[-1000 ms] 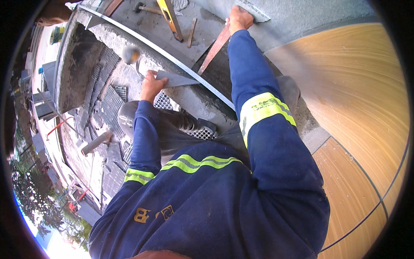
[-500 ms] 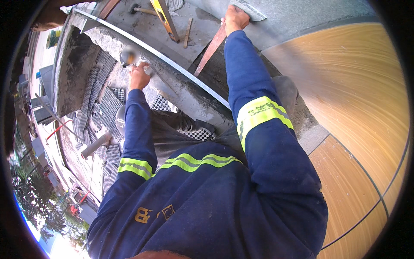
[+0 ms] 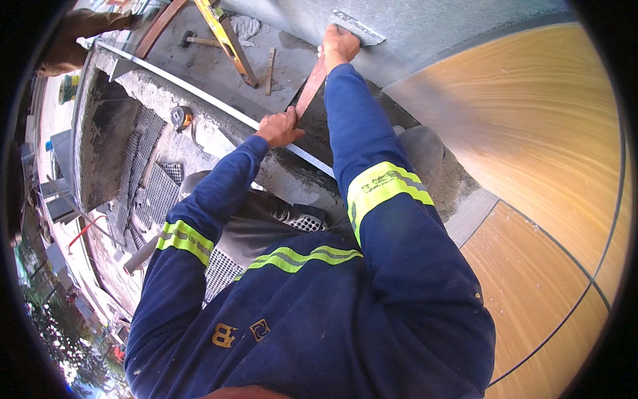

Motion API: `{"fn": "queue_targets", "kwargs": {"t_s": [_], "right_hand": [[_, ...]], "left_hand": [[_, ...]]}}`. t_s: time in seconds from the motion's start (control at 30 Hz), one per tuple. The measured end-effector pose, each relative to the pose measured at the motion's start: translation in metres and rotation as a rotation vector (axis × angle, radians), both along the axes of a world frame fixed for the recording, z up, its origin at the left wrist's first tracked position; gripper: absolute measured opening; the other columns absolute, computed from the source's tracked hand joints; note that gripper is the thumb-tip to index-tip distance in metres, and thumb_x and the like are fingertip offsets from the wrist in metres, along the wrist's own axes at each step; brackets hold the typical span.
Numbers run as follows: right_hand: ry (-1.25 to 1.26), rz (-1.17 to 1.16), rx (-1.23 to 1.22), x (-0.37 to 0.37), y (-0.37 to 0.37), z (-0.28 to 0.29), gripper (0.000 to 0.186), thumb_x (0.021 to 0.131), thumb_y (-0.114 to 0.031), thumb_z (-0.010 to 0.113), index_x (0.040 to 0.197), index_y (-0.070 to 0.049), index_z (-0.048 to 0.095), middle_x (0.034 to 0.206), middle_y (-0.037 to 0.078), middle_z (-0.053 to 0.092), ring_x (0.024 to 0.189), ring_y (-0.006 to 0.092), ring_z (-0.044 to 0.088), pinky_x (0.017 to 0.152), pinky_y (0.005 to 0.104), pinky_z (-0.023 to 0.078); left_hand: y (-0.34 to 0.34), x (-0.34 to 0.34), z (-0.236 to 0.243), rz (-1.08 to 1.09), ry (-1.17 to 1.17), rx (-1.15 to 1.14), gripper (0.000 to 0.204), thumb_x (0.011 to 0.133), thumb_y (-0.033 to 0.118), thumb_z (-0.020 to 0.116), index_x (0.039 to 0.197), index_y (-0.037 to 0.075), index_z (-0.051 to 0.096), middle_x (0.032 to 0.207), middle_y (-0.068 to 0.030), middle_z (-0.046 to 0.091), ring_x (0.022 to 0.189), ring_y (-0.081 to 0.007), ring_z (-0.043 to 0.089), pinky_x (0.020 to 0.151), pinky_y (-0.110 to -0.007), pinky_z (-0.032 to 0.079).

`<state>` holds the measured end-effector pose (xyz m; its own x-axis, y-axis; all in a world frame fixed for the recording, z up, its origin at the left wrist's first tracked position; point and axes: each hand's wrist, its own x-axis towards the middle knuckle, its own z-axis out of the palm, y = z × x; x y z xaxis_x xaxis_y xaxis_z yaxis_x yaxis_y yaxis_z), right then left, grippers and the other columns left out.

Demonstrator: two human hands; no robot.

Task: The person uses a spirit level and a trowel to check and smooth a freshly poured concrete surface. They repeatedly place the level against the wall, observe the bubble, and scrape the surface with the trowel to achieve a flat finish.

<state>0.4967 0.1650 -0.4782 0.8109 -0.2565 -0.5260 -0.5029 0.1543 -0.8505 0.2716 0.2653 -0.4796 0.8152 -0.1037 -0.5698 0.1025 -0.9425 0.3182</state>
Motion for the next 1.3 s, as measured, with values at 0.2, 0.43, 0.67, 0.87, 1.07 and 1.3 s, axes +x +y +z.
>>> {"fn": "queue_targets", "kwargs": {"t_s": [0.2, 0.43, 0.67, 0.87, 1.07, 1.3], "right_hand": [[-0.013, -0.036, 0.003, -0.003, -0.002, 0.005, 0.020, 0.092, -0.016, 0.068, 0.088, 0.003, 0.073, 0.064, 0.010, 0.063, 0.045, 0.0206, 0.059, 0.039, 0.0364, 0.049], [-0.016, -0.025, 0.093, -0.004, -0.004, 0.001, 0.020, 0.092, -0.016, 0.070, 0.088, 0.003, 0.067, 0.066, 0.010, 0.061, 0.046, 0.0209, 0.057, 0.040, 0.0366, 0.048], [0.015, 0.010, 0.129, 0.004, -0.005, -0.009, 0.021, 0.092, -0.017, 0.074, 0.099, 0.000, 0.064, 0.069, 0.011, 0.059, 0.048, 0.0222, 0.055, 0.042, 0.0400, 0.049], [0.022, 0.032, 0.094, 0.005, -0.008, -0.010, 0.017, 0.094, -0.014, 0.070, 0.100, 0.000, 0.064, 0.068, 0.011, 0.060, 0.047, 0.0219, 0.056, 0.043, 0.0383, 0.051], [0.055, 0.051, 0.050, 0.003, -0.003, 0.001, 0.016, 0.095, -0.013, 0.071, 0.099, 0.001, 0.064, 0.067, 0.011, 0.060, 0.048, 0.0212, 0.057, 0.043, 0.0376, 0.050], [0.039, 0.027, 0.088, 0.004, -0.004, -0.006, 0.016, 0.094, -0.013, 0.071, 0.100, 0.001, 0.064, 0.068, 0.009, 0.058, 0.047, 0.0214, 0.055, 0.043, 0.0385, 0.048]], "left_hand": [[-0.011, -0.009, -0.008, 0.064, -0.104, 0.016, 0.042, 0.088, 0.023, 0.065, 0.116, -0.005, 0.049, 0.094, -0.0280, 0.074, 0.091, -0.0464, 0.073, 0.082, -0.056, 0.057], [-0.013, -0.010, -0.024, 0.128, -0.138, 0.027, 0.035, 0.087, 0.018, 0.063, 0.111, -0.003, 0.050, 0.094, -0.0286, 0.074, 0.089, -0.0472, 0.073, 0.081, -0.056, 0.058], [-0.005, -0.009, -0.019, 0.085, -0.165, 0.012, 0.037, 0.087, 0.022, 0.066, 0.110, -0.002, 0.050, 0.092, -0.0262, 0.074, 0.087, -0.0457, 0.074, 0.079, -0.057, 0.058], [0.021, 0.009, 0.012, -0.043, 0.097, -0.202, 0.053, 0.089, 0.038, 0.077, 0.118, 0.000, 0.052, 0.106, -0.0231, 0.074, 0.109, -0.0430, 0.069, 0.094, -0.052, 0.054], [0.008, -0.007, -0.004, -0.001, -0.070, -0.095, 0.045, 0.085, 0.029, 0.075, 0.110, 0.000, 0.051, 0.097, -0.0239, 0.074, 0.099, -0.0459, 0.071, 0.086, -0.053, 0.055], [0.000, -0.012, -0.003, 0.030, -0.159, -0.050, 0.044, 0.083, 0.028, 0.073, 0.108, -0.001, 0.052, 0.091, -0.0236, 0.074, 0.089, -0.0443, 0.073, 0.080, -0.054, 0.057]]}}
